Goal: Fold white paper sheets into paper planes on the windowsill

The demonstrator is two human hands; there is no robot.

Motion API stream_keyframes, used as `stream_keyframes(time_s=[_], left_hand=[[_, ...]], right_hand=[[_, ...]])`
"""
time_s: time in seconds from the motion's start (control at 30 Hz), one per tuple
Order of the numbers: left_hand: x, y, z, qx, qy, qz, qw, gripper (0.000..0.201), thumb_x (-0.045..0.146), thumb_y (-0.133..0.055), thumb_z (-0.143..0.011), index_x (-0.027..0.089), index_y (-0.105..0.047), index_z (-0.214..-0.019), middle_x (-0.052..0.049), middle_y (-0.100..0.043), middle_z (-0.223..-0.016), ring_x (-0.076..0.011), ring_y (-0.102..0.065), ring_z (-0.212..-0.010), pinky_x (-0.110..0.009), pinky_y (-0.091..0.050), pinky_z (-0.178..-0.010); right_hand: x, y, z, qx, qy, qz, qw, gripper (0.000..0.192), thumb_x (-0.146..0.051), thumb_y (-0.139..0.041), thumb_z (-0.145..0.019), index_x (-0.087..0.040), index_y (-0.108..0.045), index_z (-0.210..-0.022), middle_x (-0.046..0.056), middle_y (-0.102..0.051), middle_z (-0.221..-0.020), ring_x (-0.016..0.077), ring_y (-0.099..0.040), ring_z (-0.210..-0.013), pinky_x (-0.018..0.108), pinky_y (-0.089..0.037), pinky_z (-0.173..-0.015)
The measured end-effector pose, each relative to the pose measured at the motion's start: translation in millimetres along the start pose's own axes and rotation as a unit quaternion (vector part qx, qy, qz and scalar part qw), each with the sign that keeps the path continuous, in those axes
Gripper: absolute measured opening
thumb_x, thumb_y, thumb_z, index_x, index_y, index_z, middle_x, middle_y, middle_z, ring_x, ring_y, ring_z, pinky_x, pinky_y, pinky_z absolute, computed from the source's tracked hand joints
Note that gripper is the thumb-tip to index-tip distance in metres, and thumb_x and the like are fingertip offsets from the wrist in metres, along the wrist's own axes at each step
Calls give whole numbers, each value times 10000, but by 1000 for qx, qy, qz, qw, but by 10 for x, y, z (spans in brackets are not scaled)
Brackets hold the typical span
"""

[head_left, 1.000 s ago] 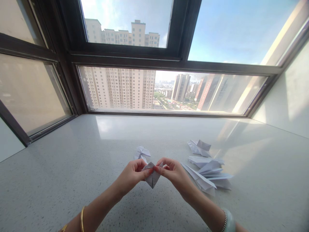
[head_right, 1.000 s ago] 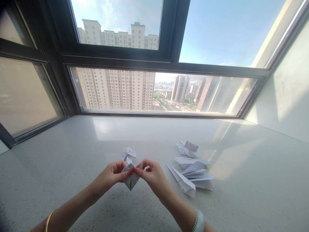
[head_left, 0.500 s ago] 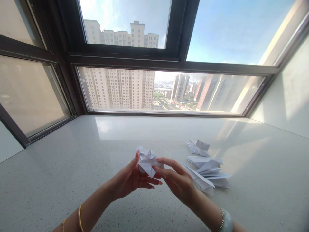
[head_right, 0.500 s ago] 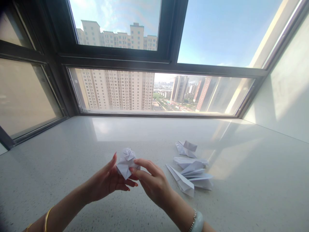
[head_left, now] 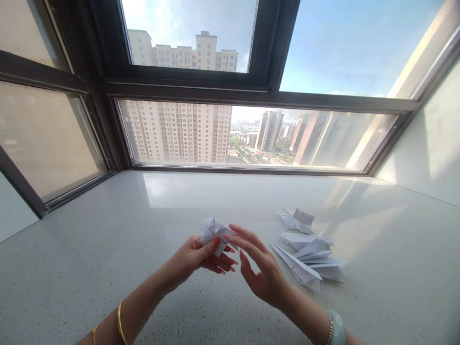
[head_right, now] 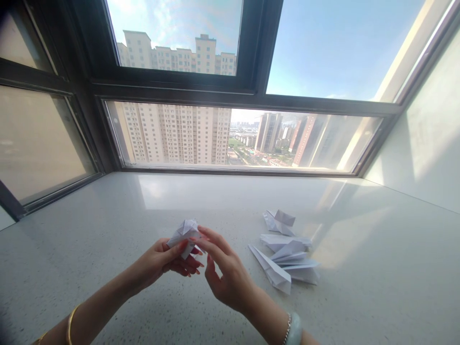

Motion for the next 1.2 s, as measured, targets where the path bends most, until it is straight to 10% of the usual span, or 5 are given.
stream_keyframes(time_s=[0.17, 0.3, 0.73, 0.93, 1.2], left_hand=[[185, 409, -23, 159, -83, 56, 982, 324, 367, -577, -739, 89, -665, -880, -116, -702, -850, -200, -649, -806, -266, -486, -741], [229, 645, -12, 249, -136, 101, 954, 288, 324, -591, -737, 94, -647, -901, -110, -693, -903, -185, -633, -868, -267, -470, -811], [38, 767, -75, 291, -98, 126, 943, 173, 253, -517, -807, 112, -583, -882, -108, -685, -908, -154, -638, -846, -241, -497, -787], [-4, 754, -68, 285, -78, 130, 946, 153, 262, -520, -806, 141, -543, -897, -97, -679, -926, -147, -640, -841, -238, -499, -793], [-32, 646, -109, 219, -51, 115, 968, 196, 266, -550, -786, 130, -557, -926, -113, -661, -986, -166, -624, -877, -267, -478, -838]], right_hand=[[251, 32, -39, 52, -121, -52, 990, 391, -122, -370, -814, -230, -422, -1186, 97, -453, -1230, 200, -453, -1104, 361, -452, -857], [498, -216, -34, -56, -230, 21, 971, 243, -277, -437, -828, -208, -542, -1037, 85, -575, -1011, 207, -527, -953, 347, -471, -765], [514, -492, -76, -263, -199, 257, 908, 208, -118, -421, -761, -144, -628, -762, 103, -653, -769, 214, -569, -786, 291, -397, -692], [593, -182, -9, -163, -290, 71, 940, 229, -211, -425, -760, -154, -639, -703, 42, -657, -670, 159, -571, -629, 246, -392, -582], [800, -236, 95, -89, -382, -243, 887, 318, -428, -555, -681, -123, -644, -696, 51, -648, -635, 158, -577, -612, 251, -412, -539]])
Point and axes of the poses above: each hand's wrist, its own z-axis away from the middle knuckle, its own y-axis out of the back of the hand, x = y × z, the point moved 7 cm from there along -z, towards the middle knuckle
